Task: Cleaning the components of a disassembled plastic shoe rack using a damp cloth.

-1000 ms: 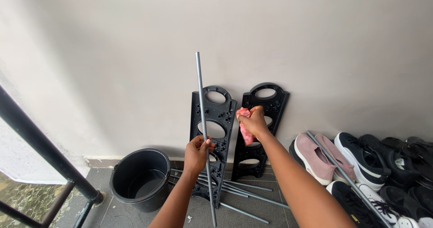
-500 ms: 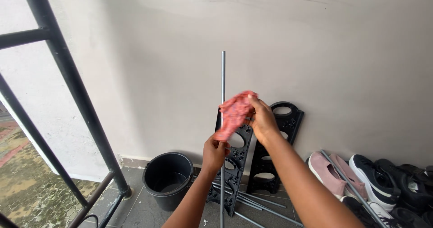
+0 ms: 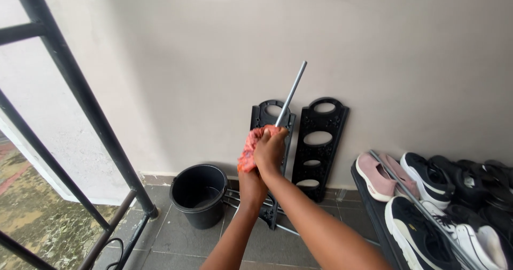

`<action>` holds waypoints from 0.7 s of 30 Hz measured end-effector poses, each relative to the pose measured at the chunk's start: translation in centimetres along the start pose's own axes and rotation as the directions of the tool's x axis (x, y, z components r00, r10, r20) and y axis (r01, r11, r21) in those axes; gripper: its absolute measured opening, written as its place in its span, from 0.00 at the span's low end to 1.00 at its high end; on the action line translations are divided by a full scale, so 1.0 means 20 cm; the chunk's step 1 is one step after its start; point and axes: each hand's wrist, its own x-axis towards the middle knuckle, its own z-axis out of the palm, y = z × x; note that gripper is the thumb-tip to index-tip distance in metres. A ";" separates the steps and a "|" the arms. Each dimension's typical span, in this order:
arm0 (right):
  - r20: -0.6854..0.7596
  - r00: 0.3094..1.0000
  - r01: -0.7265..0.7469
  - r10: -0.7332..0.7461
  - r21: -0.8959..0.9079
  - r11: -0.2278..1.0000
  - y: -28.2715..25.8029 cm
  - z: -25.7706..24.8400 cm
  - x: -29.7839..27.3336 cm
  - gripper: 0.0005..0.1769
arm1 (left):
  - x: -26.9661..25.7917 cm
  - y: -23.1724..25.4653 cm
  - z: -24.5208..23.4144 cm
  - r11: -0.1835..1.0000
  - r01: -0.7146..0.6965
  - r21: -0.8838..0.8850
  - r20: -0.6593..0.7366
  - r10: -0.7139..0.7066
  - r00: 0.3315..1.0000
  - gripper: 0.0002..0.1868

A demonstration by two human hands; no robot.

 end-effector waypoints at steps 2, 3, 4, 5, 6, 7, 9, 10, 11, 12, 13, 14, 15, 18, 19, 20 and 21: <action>-0.032 0.999 -0.032 0.032 0.004 0.999 -0.10 -0.02 0.04 0.14 | 0.01 -0.22 0.02 0.960 0.000 0.281 0.021 -0.006 1.000 0.12; -0.035 0.999 -0.032 0.032 0.004 0.999 -0.16 -0.05 0.08 0.14 | -0.02 -0.23 0.02 0.960 -0.002 0.280 0.024 -0.005 1.000 0.12; -0.019 0.999 -0.029 0.031 0.088 0.996 -0.22 -0.09 0.12 0.13 | -0.04 -0.25 0.03 0.947 -0.011 0.322 -0.017 0.017 1.000 0.10; -0.003 1.000 -0.028 0.028 0.171 0.985 -0.29 -0.12 0.16 0.12 | -0.07 -0.26 0.04 0.932 -0.018 0.363 -0.056 0.041 0.998 0.09; -0.010 1.000 -0.022 0.024 0.177 0.984 -0.29 -0.13 0.26 0.12 | -0.10 -0.20 0.04 0.932 -0.028 0.361 -0.053 0.050 0.997 0.09; -0.020 1.000 0.002 0.001 0.123 0.992 -0.29 -0.14 0.35 0.12 | -0.13 -0.14 0.03 0.955 0.006 0.295 -0.059 0.012 0.998 0.11; -0.042 0.999 0.018 -0.016 0.069 0.997 -0.25 -0.17 0.52 0.12 | -0.19 -0.08 0.03 0.973 0.037 0.227 -0.047 -0.027 0.999 0.14; -0.096 0.994 0.064 -0.057 0.065 0.996 -0.23 -0.17 0.59 0.12 | -0.19 -0.07 0.03 0.963 0.100 0.250 -0.031 -0.095 0.995 0.14; -0.150 0.984 0.109 -0.099 0.058 0.992 -0.21 -0.16 0.67 0.11 | -0.20 -0.06 0.04 0.948 0.162 0.274 -0.016 -0.164 0.986 0.15; -0.151 0.983 0.115 -0.105 0.061 0.991 -0.20 -0.20 0.80 0.11 | -0.22 -0.08 0.03 0.950 0.158 0.271 -0.019 -0.158 0.987 0.15; -0.220 0.963 0.182 -0.157 0.101 0.978 -0.19 -0.24 0.92 0.10 | -0.23 -0.11 0.02 0.937 0.200 0.287 -0.009 -0.206 0.978 0.14; -0.286 0.938 0.245 -0.198 0.140 0.959 -0.17 -0.26 1.03 0.09 | -0.27 -0.14 0.00 0.919 0.246 0.307 -0.005 -0.257 0.966 0.14; -0.282 0.939 0.246 -0.199 0.145 0.958 -0.28 -0.36 1.01 0.09 | -0.32 -0.29 -0.05 0.919 0.246 0.309 -0.010 -0.255 0.967 0.14; -0.184 0.980 0.131 -0.075 0.316 0.940 -0.47 -0.60 0.95 0.09 | -0.39 -0.60 -0.12 0.870 0.341 0.356 -0.042 -0.349 0.936 0.14; -0.090 0.996 0.063 -0.027 0.414 0.908 -0.42 -0.61 0.93 0.10 | -0.39 -0.63 -0.11 0.916 0.308 0.259 -0.162 -0.273 0.948 0.15; 0.007 1.000 -0.011 0.009 0.498 0.867 -0.38 -0.62 0.92 0.10 | -0.39 -0.65 -0.09 0.953 0.258 0.162 -0.285 -0.205 0.936 0.15; 0.004 1.000 -0.007 0.006 0.492 0.871 -0.27 -0.57 0.87 0.10 | -0.33 -0.56 -0.04 0.953 0.259 0.154 -0.283 -0.209 0.936 0.15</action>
